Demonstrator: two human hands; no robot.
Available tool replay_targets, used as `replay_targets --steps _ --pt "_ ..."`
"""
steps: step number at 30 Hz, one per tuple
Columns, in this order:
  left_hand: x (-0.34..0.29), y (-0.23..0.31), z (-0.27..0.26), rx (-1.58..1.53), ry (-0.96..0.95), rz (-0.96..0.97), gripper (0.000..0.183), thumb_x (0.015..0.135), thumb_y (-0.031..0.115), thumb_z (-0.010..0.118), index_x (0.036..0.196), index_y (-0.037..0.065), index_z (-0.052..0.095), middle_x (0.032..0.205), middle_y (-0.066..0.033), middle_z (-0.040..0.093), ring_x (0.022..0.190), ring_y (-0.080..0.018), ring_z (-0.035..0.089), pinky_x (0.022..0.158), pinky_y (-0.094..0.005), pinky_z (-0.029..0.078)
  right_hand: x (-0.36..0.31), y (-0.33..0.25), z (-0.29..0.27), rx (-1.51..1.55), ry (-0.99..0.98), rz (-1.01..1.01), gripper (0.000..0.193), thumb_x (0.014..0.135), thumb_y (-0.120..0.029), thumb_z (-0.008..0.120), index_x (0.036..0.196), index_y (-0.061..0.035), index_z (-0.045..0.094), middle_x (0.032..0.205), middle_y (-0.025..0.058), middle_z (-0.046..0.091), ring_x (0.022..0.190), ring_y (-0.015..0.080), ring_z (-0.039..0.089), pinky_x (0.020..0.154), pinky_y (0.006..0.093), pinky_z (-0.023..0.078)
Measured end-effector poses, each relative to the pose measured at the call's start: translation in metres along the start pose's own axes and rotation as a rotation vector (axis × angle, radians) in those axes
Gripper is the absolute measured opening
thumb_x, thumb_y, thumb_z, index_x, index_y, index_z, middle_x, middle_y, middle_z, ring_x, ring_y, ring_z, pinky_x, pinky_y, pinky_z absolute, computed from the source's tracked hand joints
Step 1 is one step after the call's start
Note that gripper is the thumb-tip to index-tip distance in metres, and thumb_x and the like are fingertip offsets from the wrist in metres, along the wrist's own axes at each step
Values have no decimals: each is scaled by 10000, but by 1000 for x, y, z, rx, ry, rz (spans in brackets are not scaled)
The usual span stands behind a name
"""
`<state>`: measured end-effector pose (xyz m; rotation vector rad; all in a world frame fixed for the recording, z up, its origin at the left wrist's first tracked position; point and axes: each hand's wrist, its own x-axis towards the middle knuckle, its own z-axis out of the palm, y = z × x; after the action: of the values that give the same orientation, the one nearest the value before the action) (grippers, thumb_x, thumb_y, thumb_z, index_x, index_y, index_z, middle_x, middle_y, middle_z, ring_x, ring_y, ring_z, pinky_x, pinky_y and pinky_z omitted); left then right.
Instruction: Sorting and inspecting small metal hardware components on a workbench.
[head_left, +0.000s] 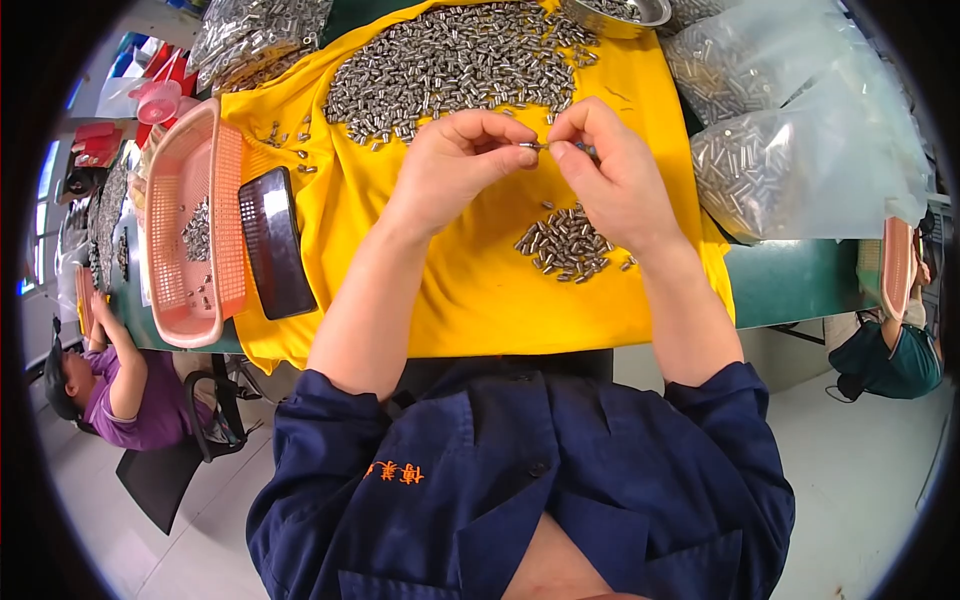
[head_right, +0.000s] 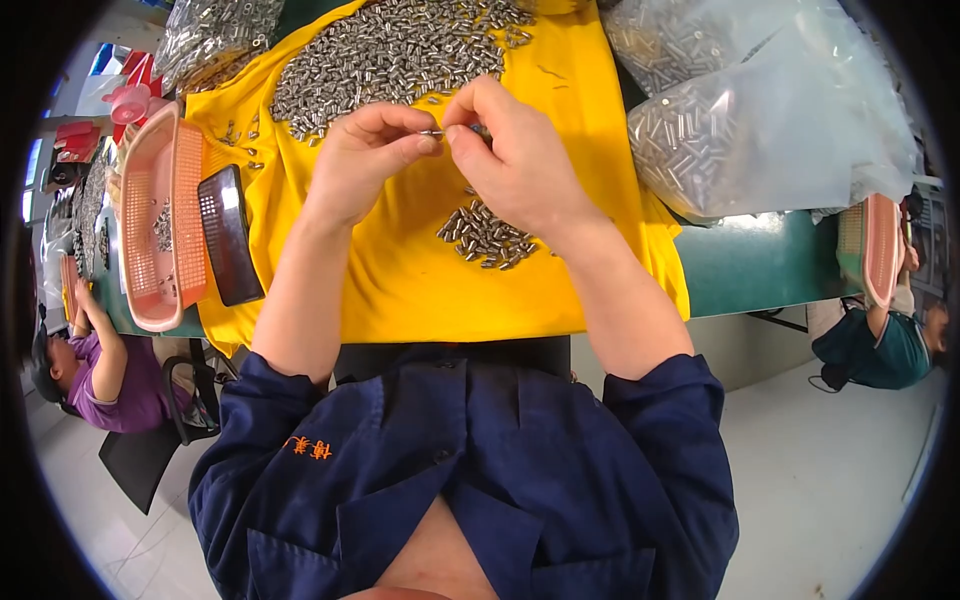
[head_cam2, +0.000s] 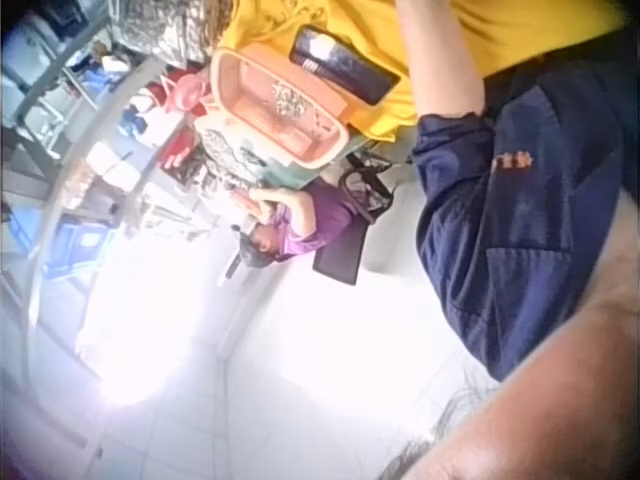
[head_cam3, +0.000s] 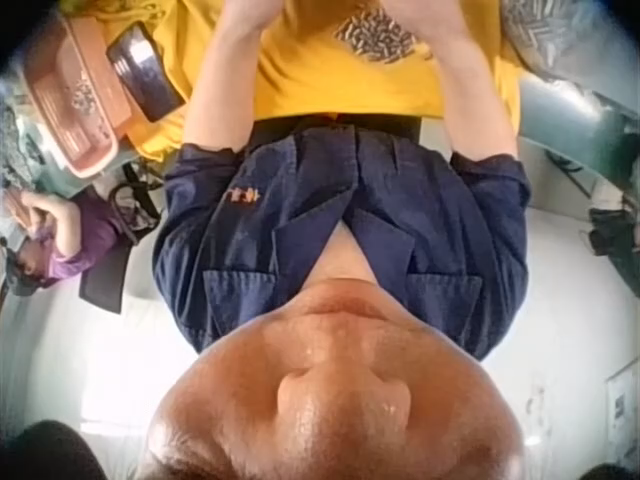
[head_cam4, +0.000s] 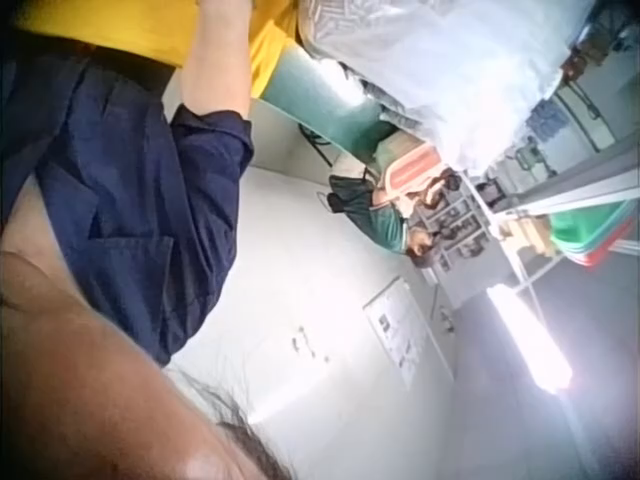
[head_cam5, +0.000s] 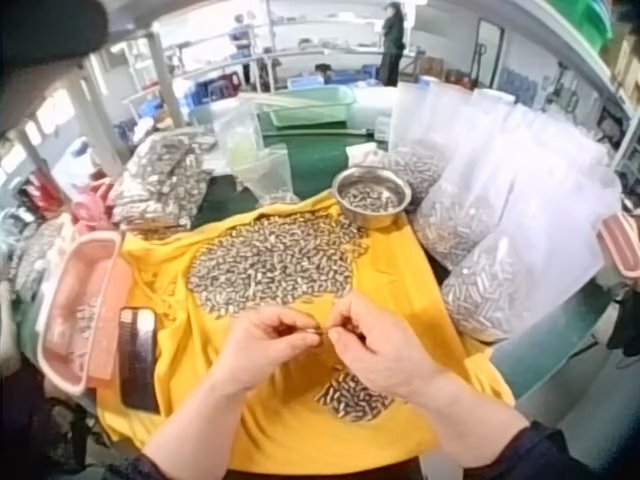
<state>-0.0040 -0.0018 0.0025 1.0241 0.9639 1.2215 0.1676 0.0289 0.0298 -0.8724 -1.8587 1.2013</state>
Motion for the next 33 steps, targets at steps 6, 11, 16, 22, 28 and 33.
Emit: replay_targets --steps 6,11,16,22,28,33 --pt "0 -1 0 31 15 -2 136 757 -3 633 892 -8 615 825 -49 634 762 -99 597 708 -207 485 -1 -4 2 -105 -10 -71 45 787 -48 487 819 -25 467 670 103 534 576 209 514 529 310 403" --pt "1 -1 2 126 32 9 116 746 6 646 861 -5 634 808 -35 640 741 -78 588 679 -195 479 -2 -5 4 -214 -20 -109 52 776 -37 480 819 -27 452 699 143 526 640 312 528 568 364 415" --pt "0 -6 2 234 80 18 123 743 39 638 862 6 641 792 -36 648 712 -78 593 666 -204 481 0 -3 6 -216 -35 -89 48 777 -39 474 816 -25 450 704 149 524 656 321 528 577 371 415" --pt "-1 2 2 873 165 320 184 742 90 593 909 31 643 786 -79 650 699 -119 615 657 -238 489 1 4 5 -281 48 -95 63 790 -56 493 842 -28 473 685 131 534 632 271 531 577 335 421" --pt "3 3 -5 331 147 143 138 771 84 629 894 26 648 778 6 613 731 -70 558 672 -193 450 3 10 -4 82 94 18 103 832 -77 498 916 -17 508 736 14 530 661 68 481 594 218 409" --pt "1 1 -3 16 139 -43 155 799 67 610 945 15 615 845 -27 600 752 -81 557 695 -198 444 2 7 0 168 12 75 107 823 -69 501 911 -8 505 748 20 535 669 69 486 595 214 409"
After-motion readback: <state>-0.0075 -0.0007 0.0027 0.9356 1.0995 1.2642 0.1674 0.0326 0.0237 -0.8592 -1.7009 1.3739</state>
